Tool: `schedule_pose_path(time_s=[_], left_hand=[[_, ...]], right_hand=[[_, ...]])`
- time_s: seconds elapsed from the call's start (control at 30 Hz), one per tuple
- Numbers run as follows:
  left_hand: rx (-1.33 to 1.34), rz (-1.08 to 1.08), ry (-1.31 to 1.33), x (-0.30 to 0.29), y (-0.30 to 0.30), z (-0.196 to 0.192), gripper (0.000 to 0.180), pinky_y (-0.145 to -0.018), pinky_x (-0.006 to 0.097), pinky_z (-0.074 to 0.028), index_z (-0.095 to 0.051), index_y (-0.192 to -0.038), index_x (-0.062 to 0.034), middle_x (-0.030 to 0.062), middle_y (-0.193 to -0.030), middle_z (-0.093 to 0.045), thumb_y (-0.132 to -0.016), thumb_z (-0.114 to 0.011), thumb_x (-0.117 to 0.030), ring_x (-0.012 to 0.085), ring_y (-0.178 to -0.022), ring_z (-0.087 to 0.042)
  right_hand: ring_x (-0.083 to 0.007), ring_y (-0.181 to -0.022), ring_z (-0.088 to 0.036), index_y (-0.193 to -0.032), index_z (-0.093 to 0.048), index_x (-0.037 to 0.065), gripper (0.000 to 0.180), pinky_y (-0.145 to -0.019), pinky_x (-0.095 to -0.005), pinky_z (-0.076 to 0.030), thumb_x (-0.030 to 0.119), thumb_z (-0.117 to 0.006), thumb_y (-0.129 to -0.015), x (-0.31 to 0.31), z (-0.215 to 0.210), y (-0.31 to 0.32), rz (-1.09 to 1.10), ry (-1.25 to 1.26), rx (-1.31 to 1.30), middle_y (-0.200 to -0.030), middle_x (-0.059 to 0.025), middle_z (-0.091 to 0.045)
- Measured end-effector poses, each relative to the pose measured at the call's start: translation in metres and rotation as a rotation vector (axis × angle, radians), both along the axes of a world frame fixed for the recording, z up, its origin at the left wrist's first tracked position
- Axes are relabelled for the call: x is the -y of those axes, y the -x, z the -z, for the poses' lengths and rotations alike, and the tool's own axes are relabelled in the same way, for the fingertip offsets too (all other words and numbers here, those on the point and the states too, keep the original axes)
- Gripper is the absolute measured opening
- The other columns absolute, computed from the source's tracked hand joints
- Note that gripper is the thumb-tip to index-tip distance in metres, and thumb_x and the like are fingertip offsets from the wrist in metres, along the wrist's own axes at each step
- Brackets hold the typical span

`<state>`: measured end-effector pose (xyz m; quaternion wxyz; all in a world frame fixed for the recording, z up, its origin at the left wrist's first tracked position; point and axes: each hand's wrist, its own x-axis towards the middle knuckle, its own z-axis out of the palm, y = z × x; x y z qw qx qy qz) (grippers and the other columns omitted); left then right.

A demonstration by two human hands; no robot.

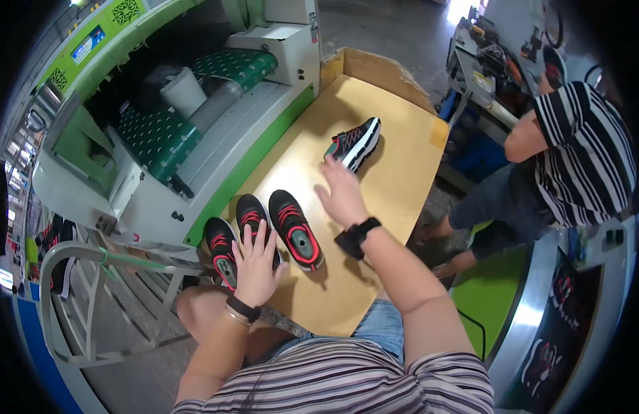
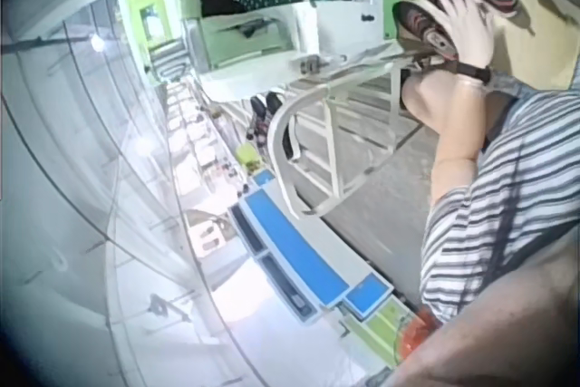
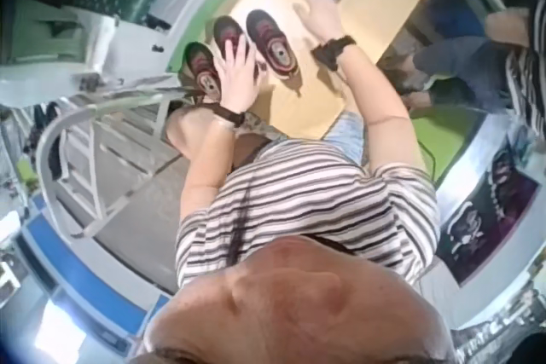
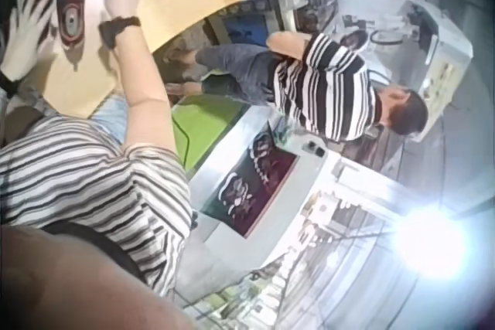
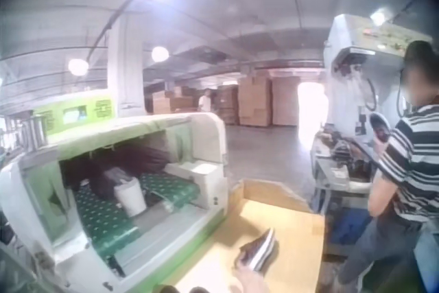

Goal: The recorder is taking shoes off a conveyor-like machine and organizing them into groups on a table.

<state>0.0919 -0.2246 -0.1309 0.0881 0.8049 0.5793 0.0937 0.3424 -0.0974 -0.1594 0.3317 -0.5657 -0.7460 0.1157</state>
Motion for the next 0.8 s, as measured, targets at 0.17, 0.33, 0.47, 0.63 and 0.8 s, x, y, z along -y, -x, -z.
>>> schedule_pose_path(time_s=[0.17,0.33,0.47,0.63,0.8], left_hand=[[0.070,0.046,0.030,-0.003,0.001,-0.002,0.070,-0.113,0.073,-0.024,-0.051,-0.147,-0.0077,0.0169,-0.168,-0.022,-0.084,-0.076,-0.026,0.0464,-0.153,-0.017],[0.114,0.063,0.034,-0.001,0.003,-0.001,0.068,-0.113,0.072,-0.026,-0.053,-0.145,-0.0079,0.0188,-0.167,-0.022,-0.082,-0.077,-0.022,0.0489,-0.152,-0.018],[0.137,0.045,0.067,-0.003,-0.002,-0.004,0.070,-0.116,0.067,-0.024,-0.055,-0.145,-0.0098,0.0197,-0.168,-0.020,-0.079,-0.080,-0.017,0.0504,-0.153,-0.015],[0.152,0.064,0.002,-0.004,0.002,0.003,0.068,-0.114,0.069,-0.025,-0.055,-0.143,-0.0079,0.0196,-0.167,-0.023,-0.080,-0.077,-0.020,0.0494,-0.152,-0.018],[0.169,0.050,-0.007,-0.002,0.002,0.007,0.067,-0.114,0.067,-0.027,-0.057,-0.142,-0.0080,0.0193,-0.167,-0.024,-0.080,-0.078,-0.020,0.0478,-0.152,-0.019]], right_hand=[[-0.0380,-0.147,-0.035,-0.155,-0.037,0.009,0.076,-0.119,-0.0651,-0.023,0.036,-0.070,-0.092,0.004,0.021,-0.045,0.276,0.157,0.401,-0.163,-0.0142,-0.034],[-0.0396,-0.140,-0.042,-0.152,-0.034,-0.001,0.091,-0.119,-0.0511,-0.030,0.041,-0.080,-0.086,0.025,0.029,-0.063,0.487,0.238,-0.207,-0.150,-0.0266,-0.042],[-0.0401,-0.141,-0.042,-0.155,-0.023,-0.005,0.105,-0.118,-0.0439,-0.035,0.032,-0.086,-0.079,-0.018,0.036,-0.091,0.536,0.010,-0.730,-0.151,-0.0307,-0.040],[-0.0403,-0.136,-0.048,-0.156,-0.023,0.002,0.095,-0.114,-0.0434,-0.040,0.011,-0.077,-0.078,-0.029,0.051,-0.090,0.585,0.058,-0.573,-0.149,-0.0277,-0.044],[-0.0355,-0.142,-0.042,-0.158,-0.025,0.007,0.087,-0.118,-0.0411,-0.035,0.003,-0.069,-0.082,0.074,0.029,-0.021,0.147,0.351,-0.677,-0.151,-0.0238,-0.043]])
